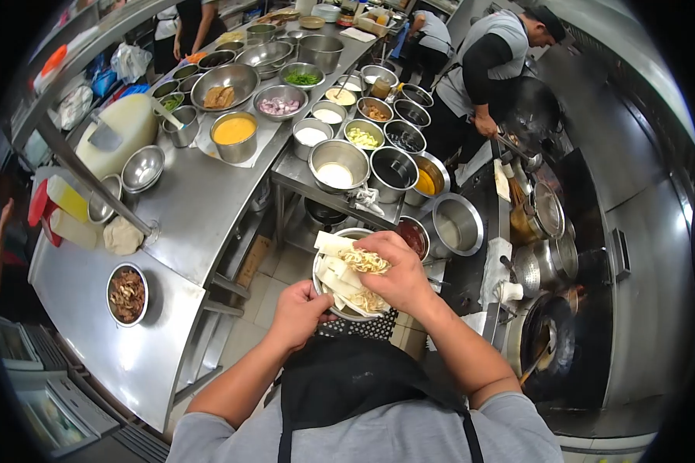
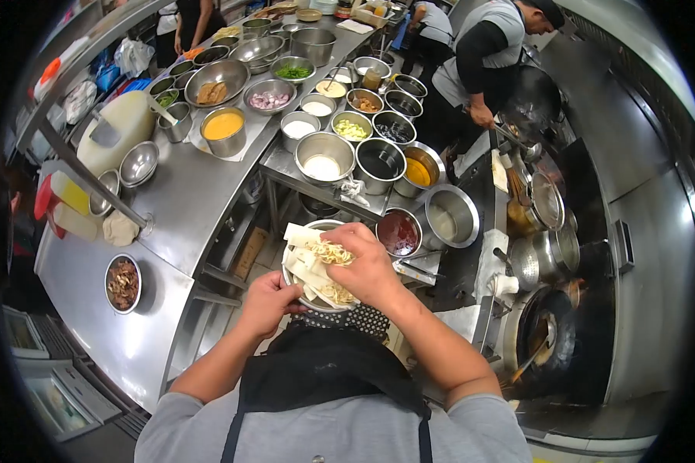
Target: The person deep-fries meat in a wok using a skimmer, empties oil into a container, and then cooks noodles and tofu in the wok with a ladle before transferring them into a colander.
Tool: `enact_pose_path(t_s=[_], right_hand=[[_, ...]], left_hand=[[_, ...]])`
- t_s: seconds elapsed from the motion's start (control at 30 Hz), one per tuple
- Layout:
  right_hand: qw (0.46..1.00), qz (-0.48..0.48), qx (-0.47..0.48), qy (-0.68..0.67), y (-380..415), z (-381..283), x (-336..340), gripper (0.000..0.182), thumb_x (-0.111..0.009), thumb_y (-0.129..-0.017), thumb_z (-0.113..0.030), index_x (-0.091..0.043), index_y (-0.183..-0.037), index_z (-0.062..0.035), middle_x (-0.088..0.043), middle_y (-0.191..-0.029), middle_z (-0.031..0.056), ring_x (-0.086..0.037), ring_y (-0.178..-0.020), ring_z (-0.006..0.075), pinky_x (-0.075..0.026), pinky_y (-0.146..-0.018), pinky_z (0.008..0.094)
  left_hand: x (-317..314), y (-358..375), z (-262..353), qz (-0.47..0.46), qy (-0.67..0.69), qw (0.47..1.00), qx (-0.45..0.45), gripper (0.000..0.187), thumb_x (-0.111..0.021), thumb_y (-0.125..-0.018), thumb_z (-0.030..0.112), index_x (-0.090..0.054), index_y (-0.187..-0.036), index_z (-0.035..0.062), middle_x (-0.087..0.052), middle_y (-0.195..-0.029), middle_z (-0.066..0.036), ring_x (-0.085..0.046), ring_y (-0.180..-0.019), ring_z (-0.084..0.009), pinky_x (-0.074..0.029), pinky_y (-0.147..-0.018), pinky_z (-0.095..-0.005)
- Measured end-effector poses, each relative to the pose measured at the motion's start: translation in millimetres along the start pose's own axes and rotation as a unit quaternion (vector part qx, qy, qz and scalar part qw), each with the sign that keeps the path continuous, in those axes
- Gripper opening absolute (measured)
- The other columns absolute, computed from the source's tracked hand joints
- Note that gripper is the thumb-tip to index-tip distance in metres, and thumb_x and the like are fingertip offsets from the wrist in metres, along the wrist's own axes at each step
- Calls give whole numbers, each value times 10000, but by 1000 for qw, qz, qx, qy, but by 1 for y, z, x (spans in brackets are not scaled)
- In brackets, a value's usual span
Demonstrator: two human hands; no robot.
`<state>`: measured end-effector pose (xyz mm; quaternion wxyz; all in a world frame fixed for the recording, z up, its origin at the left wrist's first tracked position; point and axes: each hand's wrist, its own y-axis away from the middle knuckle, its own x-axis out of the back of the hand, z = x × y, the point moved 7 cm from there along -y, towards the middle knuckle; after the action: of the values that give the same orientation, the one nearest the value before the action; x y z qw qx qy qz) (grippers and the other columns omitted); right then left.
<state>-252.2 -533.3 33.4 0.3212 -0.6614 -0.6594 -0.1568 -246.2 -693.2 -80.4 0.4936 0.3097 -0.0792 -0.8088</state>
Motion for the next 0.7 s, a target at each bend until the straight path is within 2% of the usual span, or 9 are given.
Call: enact_pose_path(t_s=[0.07, 0.1, 0.27, 0.33, 0.37, 0.4, 0.5, 0.63, 0.7], right_hand=[[998, 6, 5, 58, 5, -18, 8, 588, -760, -663, -145, -546, -1200, -41, -515, -1157, 149, -534, -1072, 284, -429, -929, 344], [995, -41, -12, 85, 7, -18, 8, 759, -789, -651, -188, -436, -1312, -67, -452, -1243, 166, -489, -1139, 301, -408, -967, 359], [998, -39, -32, 26, 29, -25, 44, 785, -759, -666, -151, -387, -1354, -81, -435, -1308, 161, -444, -1221, 308, -380, -1013, 361], [996, -44, -40, 65, 44, -18, 60, 767, -738, -676, -134, -387, -1356, -83, -418, -1359, 168, -422, -1261, 303, -371, -1024, 369], [997, -4, -36, 75, 52, -20, 74, 601, -675, -712, -124, -479, -1276, -54, -468, -1325, 178, -502, -1181, 313, -417, -983, 360], [996, 10, -48, 80, 59, -15, 80, 601, -675, -712, -124, -479, -1276, -54, -468, -1325, 178, -502, -1181, 313, -417, -983, 360], [994, 38, -77, 70, 88, 9, 93, 243, -586, -786, -39, -655, -1019, -51, -631, -1117, 116, -625, -972, 285, -501, -847, 348], [984, 51, -80, 150, 130, 21, 115, 233, -576, -781, 24, -663, -982, -55, -626, -1126, 122, -641, -915, 281, -522, -773, 340], [979, 96, -83, 162, 151, 17, 138, 245, -569, -776, 36, -663, -982, -57, -630, -1112, 117, -642, -907, 277, -523, -772, 337]], left_hand=[[-6, 2, 7, -20, -29, 999, 3, 154, -599, -842, 42, -486, -738, 59, -616, -810, -56, -622, -721, -120, -569, -613, -257], [-8, 3, 7, -25, -19, 999, 5, 142, -597, -846, 46, -495, -748, 56, -620, -823, -59, -624, -725, -121, -570, -623, -261], [-32, -1, 6, -42, 2, 999, 23, 162, -594, -845, 30, -497, -718, 56, -601, -767, -41, -604, -658, -98, -545, -577, -227], [-40, -9, 1, -80, -34, 996, 23, 74, -586, -867, 81, -541, -816, 51, -632, -876, -50, -635, -766, -129, -573, -665, -273], [-44, -13, -3, -89, -42, 995, 35, 39, -579, -865, 73, -568, -878, 38, -641, -893, -52, -636, -775, -125, -571, -672, -272], [-52, -17, -5, -105, -49, 992, 43, 39, -579, -865, 73, -568, -878, 38, -641, -893, -52, -636, -775, -125, -571, -672, -272], [-80, -23, -13, -146, -66, 985, 65, 158, -560, -862, 54, -594, -1012, 17, -655, -930, -58, -641, -790, -119, -567, -651, -260], [-116, -32, -38, -190, -85, 974, 89, 150, -560, -861, 54, -595, -1003, 19, -657, -945, -57, -643, -793, -121, -567, -645, -259], [-137, -33, -51, -193, -79, 973, 98, 57, -580, -863, 50, -599, -899, 10, -648, -862, -54, -637, -734, -121, -554, -620, -244]])
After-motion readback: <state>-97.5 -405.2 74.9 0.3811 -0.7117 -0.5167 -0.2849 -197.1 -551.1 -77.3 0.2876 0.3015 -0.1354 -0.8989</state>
